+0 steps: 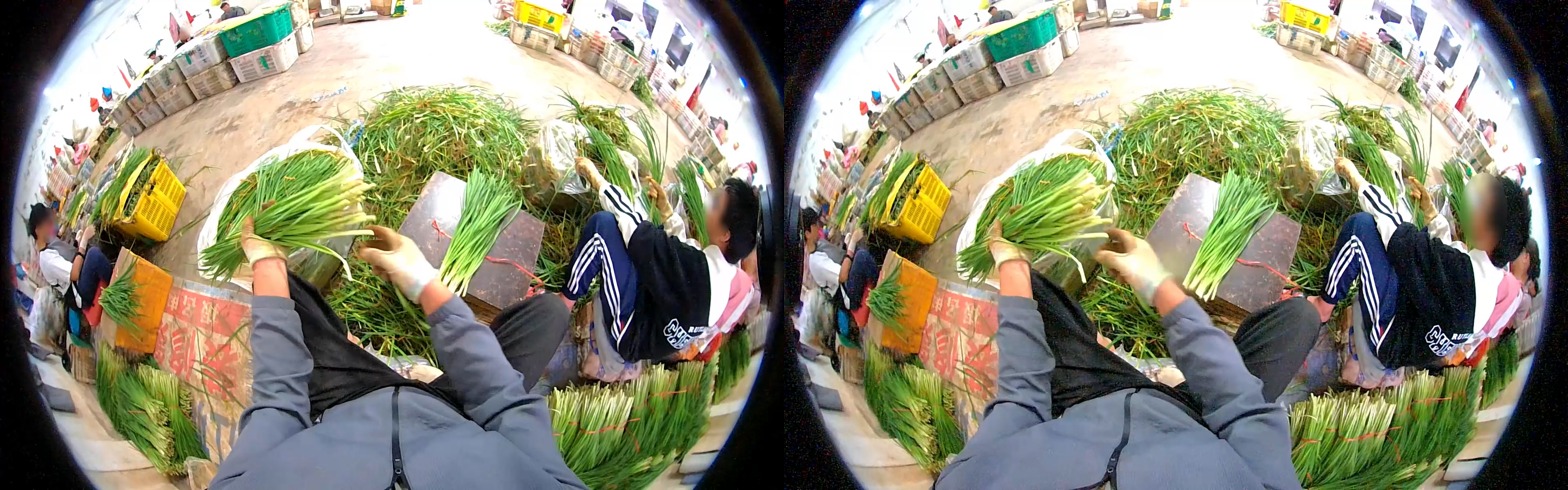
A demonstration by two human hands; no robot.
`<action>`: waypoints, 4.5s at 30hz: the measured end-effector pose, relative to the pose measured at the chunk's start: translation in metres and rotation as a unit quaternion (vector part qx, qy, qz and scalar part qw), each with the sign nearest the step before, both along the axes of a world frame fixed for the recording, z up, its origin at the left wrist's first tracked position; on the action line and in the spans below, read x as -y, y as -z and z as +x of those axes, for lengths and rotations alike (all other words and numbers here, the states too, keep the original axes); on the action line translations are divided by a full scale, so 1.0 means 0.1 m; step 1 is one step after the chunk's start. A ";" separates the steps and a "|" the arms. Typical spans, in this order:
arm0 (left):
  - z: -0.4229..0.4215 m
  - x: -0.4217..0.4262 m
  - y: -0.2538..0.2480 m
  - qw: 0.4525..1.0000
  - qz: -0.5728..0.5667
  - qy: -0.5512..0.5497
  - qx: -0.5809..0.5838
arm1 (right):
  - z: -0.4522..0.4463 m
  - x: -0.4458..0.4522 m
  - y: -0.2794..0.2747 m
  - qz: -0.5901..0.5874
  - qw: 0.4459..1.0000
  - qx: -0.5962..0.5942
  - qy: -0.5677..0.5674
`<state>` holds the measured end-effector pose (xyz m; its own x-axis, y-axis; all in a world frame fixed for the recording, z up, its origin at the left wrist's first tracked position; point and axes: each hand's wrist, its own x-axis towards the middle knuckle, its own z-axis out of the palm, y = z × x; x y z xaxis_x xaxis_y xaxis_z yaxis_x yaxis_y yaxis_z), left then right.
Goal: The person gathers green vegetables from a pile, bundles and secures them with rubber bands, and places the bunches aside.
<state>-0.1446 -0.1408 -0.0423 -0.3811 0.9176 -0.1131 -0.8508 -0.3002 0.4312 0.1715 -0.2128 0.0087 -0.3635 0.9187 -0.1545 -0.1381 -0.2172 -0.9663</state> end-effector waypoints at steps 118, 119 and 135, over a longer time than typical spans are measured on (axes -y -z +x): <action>1.07 0.48 0.50 0.926 -0.006 0.374 0.043 | -0.17 0.29 0.29 0.131 0.967 0.212 -0.047; 1.09 0.40 0.70 0.940 -0.028 0.339 -0.020 | -0.24 0.22 0.37 0.124 0.963 0.233 -0.041; 1.24 0.54 0.53 0.937 -0.110 0.321 -0.087 | 0.20 0.14 0.42 -0.107 0.984 -0.132 0.049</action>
